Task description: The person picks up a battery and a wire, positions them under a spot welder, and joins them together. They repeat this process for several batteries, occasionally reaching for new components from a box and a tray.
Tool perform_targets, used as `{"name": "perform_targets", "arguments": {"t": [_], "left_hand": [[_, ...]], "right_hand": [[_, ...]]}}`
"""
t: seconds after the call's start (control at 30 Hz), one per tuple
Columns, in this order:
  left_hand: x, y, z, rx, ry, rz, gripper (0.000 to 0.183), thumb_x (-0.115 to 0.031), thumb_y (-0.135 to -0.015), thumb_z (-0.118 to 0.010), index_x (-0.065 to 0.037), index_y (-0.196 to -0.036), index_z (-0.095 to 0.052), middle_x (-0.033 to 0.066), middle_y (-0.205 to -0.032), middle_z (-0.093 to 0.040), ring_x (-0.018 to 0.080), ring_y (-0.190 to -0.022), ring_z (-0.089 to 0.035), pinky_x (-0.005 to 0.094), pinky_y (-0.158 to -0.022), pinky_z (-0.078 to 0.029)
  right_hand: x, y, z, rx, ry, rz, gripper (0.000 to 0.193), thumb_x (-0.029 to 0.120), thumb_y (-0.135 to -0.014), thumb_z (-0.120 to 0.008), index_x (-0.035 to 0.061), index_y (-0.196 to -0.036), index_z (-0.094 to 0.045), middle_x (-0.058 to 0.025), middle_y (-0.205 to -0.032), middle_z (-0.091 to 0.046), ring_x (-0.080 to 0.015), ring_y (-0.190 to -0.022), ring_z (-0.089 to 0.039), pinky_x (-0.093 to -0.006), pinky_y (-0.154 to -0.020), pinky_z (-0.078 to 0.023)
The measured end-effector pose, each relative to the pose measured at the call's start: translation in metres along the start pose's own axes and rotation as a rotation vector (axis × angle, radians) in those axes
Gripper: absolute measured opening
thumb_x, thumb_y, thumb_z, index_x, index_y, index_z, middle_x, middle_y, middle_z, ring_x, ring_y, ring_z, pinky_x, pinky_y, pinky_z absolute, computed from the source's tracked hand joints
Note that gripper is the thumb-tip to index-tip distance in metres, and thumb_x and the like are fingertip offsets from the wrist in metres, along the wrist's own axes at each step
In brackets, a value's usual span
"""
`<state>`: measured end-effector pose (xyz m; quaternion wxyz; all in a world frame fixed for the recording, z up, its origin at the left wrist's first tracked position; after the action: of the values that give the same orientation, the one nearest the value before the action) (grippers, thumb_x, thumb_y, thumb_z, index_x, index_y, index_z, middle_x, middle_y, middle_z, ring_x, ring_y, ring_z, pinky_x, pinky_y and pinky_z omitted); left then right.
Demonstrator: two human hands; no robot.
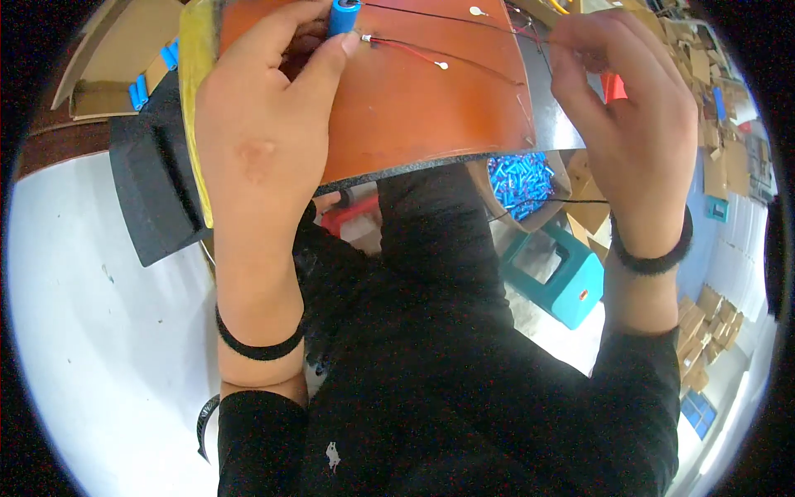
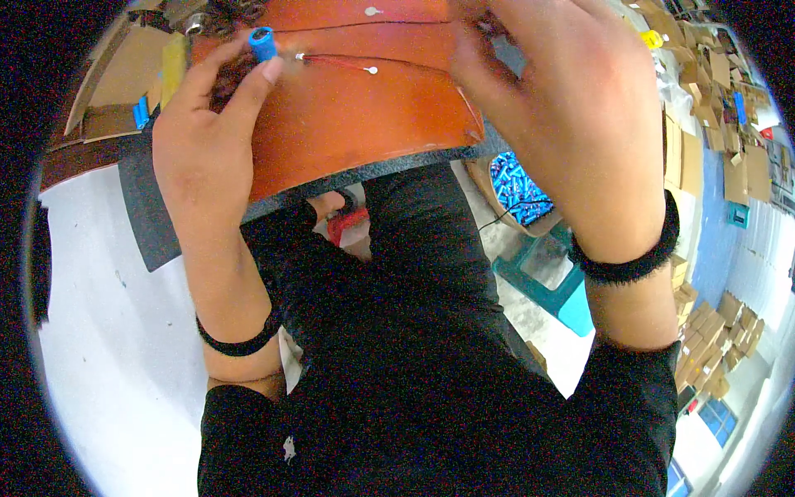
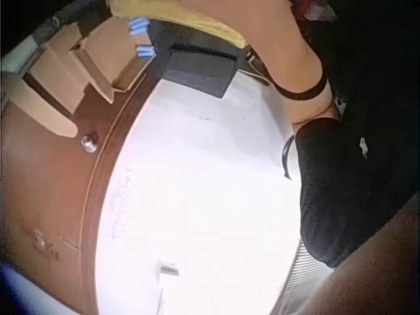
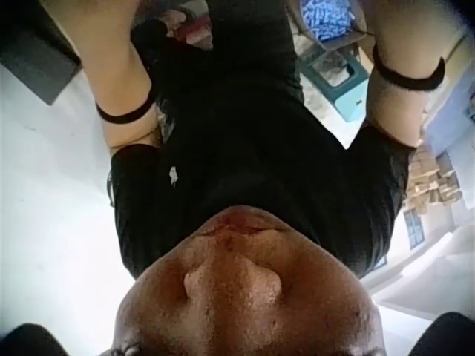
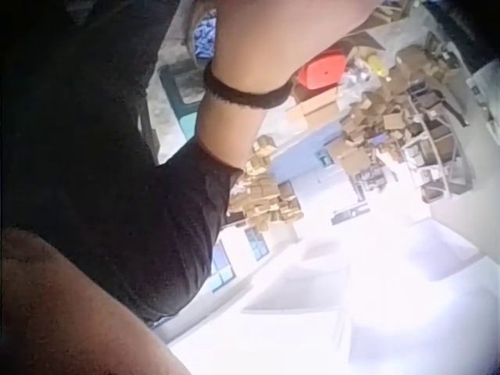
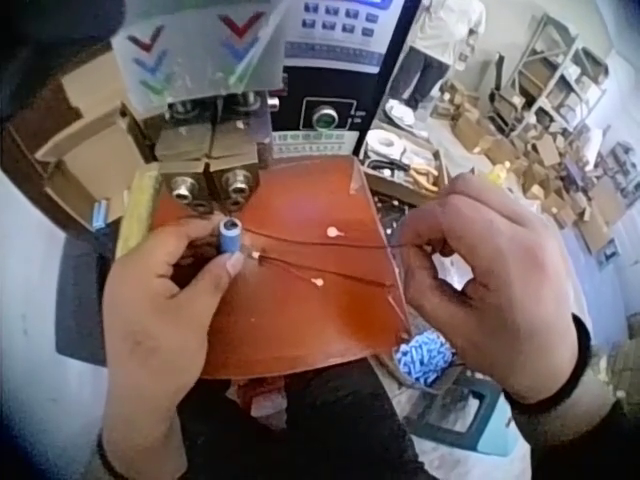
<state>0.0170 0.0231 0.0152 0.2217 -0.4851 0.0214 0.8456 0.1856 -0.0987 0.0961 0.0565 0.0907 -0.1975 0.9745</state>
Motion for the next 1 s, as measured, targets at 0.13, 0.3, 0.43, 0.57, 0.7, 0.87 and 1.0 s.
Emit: {"name": "perform_targets", "arguments": {"t": [0.13,0.3,0.43,0.57,0.7,0.87,1.0], "left_hand": [[-0.004,-0.001,0.000,0.002,-0.054,-0.001,0.035,-0.020,-0.085,-0.073,-0.002,-0.115,-0.067,0.0057,-0.095,-0.072,0.0089,-0.086,-0.064,0.0230,-0.081,-0.049],[-0.004,-0.001,-0.001,0.006,-0.079,-0.018,0.035,-0.024,-0.086,-0.072,-0.004,-0.114,-0.068,0.0061,-0.095,-0.072,0.0101,-0.085,-0.064,0.0238,-0.081,-0.049],[-0.004,0.000,0.001,0.012,-0.095,0.000,0.034,-0.023,-0.085,-0.073,-0.004,-0.113,-0.068,0.0058,-0.095,-0.072,0.0099,-0.085,-0.064,0.0234,-0.081,-0.048],[-0.005,0.005,0.001,-0.014,-0.135,-0.053,0.034,-0.023,-0.085,-0.074,-0.002,-0.111,-0.068,0.0058,-0.091,-0.071,0.0092,-0.082,-0.063,0.0233,-0.079,-0.048],[0.004,-0.003,0.001,0.007,0.037,-0.034,0.034,-0.023,-0.084,-0.075,-0.001,-0.110,-0.068,0.0058,-0.089,-0.070,0.0089,-0.081,-0.062,0.0235,-0.078,-0.048],[-0.008,0.004,0.003,0.021,0.109,-0.070,0.026,-0.011,-0.085,-0.070,0.001,-0.109,-0.067,0.0113,-0.094,-0.071,0.0159,-0.083,-0.067,0.0277,-0.078,-0.051],[-0.004,0.005,0.003,0.032,0.195,-0.064,0.031,-0.013,-0.086,-0.073,0.001,-0.113,-0.066,0.0053,-0.093,-0.070,0.0099,-0.083,-0.062,0.0227,-0.078,-0.049]], "right_hand": [[0.013,-0.007,0.004,0.032,0.080,-0.026,0.009,0.000,-0.075,-0.067,0.0008,-0.080,-0.059,-0.0107,-0.077,-0.057,-0.0255,-0.067,-0.059,-0.0323,-0.059,-0.047],[0.006,-0.005,0.001,0.022,0.103,-0.007,0.011,-0.002,-0.073,-0.067,0.0015,-0.080,-0.060,-0.0107,-0.077,-0.058,-0.0264,-0.067,-0.060,-0.0326,-0.059,-0.048],[0.012,-0.005,0.003,-0.038,0.105,0.072,0.010,-0.001,-0.073,-0.067,0.0016,-0.080,-0.060,-0.0109,-0.077,-0.057,-0.0271,-0.065,-0.059,-0.0332,-0.058,-0.048],[0.018,-0.003,0.003,-0.041,0.127,0.028,0.011,-0.002,-0.073,-0.067,0.0016,-0.081,-0.060,-0.0117,-0.077,-0.057,-0.0286,-0.066,-0.059,-0.0336,-0.059,-0.048],[0.011,-0.003,0.002,-0.067,0.089,0.029,0.010,-0.001,-0.076,-0.067,0.0018,-0.084,-0.062,-0.0099,-0.080,-0.059,-0.0250,-0.069,-0.059,-0.0316,-0.062,-0.048],[-0.002,0.002,-0.001,-0.100,0.022,0.031,0.011,0.002,-0.080,-0.067,0.0020,-0.090,-0.064,-0.0069,-0.087,-0.063,-0.0191,-0.075,-0.060,-0.0282,-0.068,-0.048],[0.000,0.006,0.001,-0.137,-0.082,0.023,0.011,0.003,-0.081,-0.067,0.0031,-0.091,-0.063,-0.0064,-0.088,-0.064,-0.0200,-0.077,-0.060,-0.0284,-0.070,-0.048]]}}
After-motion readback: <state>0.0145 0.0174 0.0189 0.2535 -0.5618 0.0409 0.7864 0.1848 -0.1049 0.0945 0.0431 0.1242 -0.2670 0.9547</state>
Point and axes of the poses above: each hand's wrist, its own y-axis away from the middle knuckle, its own z-axis out of the back of the hand, x = y × z, the point moved 5 cm from there along -y, towards the middle knuckle
